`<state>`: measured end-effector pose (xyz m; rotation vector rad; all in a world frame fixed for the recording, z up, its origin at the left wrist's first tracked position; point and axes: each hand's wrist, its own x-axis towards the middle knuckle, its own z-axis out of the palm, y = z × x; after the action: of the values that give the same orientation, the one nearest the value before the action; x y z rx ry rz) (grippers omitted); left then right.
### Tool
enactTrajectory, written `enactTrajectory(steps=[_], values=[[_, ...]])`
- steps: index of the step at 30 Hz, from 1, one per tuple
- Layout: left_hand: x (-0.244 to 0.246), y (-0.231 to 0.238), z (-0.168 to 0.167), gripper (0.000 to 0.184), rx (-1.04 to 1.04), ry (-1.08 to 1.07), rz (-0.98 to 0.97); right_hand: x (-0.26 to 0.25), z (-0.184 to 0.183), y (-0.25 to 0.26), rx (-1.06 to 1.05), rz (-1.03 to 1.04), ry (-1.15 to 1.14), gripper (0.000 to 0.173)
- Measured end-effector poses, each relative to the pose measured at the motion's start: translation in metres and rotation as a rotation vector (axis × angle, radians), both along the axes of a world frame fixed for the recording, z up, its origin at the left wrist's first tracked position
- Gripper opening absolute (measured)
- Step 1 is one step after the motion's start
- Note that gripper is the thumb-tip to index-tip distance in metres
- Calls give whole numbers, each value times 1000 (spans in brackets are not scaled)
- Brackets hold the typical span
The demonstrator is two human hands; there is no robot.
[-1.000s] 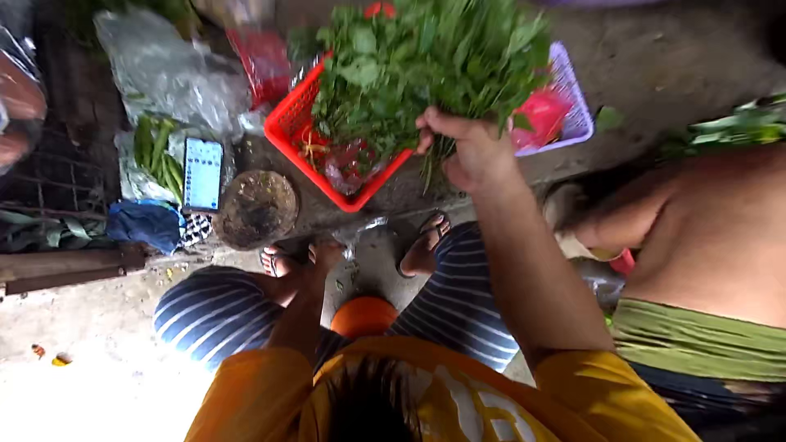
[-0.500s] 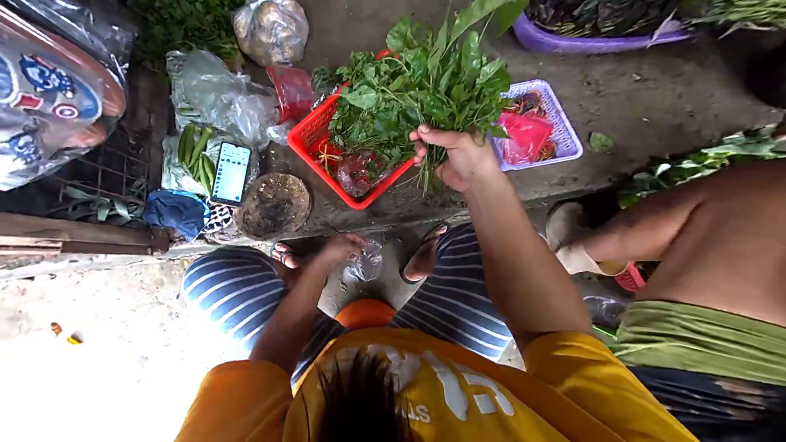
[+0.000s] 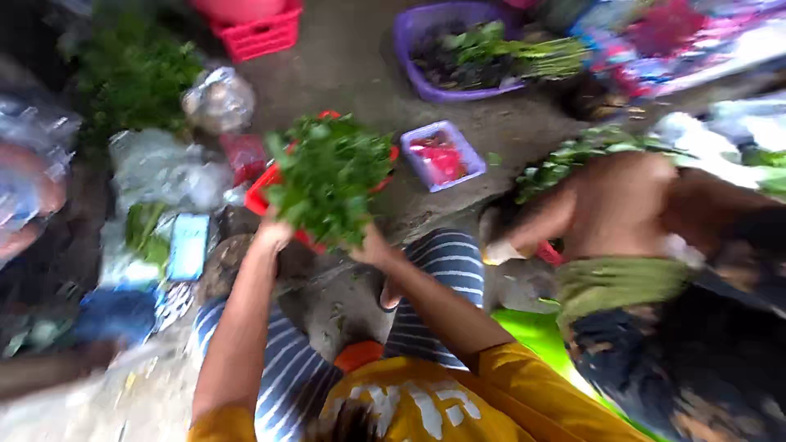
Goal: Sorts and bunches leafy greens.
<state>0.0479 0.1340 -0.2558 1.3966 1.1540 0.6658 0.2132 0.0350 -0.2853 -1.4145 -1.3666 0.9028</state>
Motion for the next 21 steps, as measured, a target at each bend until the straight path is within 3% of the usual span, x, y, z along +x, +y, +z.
enactTrajectory(steps=[2, 5, 8, 11, 13, 15, 17, 19, 21], values=[[5, 10, -14, 30, 11, -5, 1, 0, -12, 2, -7, 12, -113, 60], [17, 22, -16, 48, 106, 37, -84, 12, 1, 10, -184, 9, -367, 67], [22, 21, -7, 50, 38, -25, -93, 17, 3, 20, -275, 43, -413, 75], [30, 22, -24, 48, -50, -360, -160, 31, 13, 21, -305, 61, -381, 53], [38, 13, -23, 41, -90, -445, -209, 38, 24, 22, -398, 74, -443, 45], [43, 6, -23, 44, -76, -363, -235, 34, 31, 21, -523, 94, -555, 40], [50, 4, -32, 59, 54, -192, -291, 27, 35, 15, -593, 115, -635, 37], [54, -5, -26, 64, 193, 9, -345, 26, 51, 4, -692, 139, -614, 34], [52, -12, -9, 64, 269, 233, -350, 30, 53, -1, -647, 147, -554, 34]])
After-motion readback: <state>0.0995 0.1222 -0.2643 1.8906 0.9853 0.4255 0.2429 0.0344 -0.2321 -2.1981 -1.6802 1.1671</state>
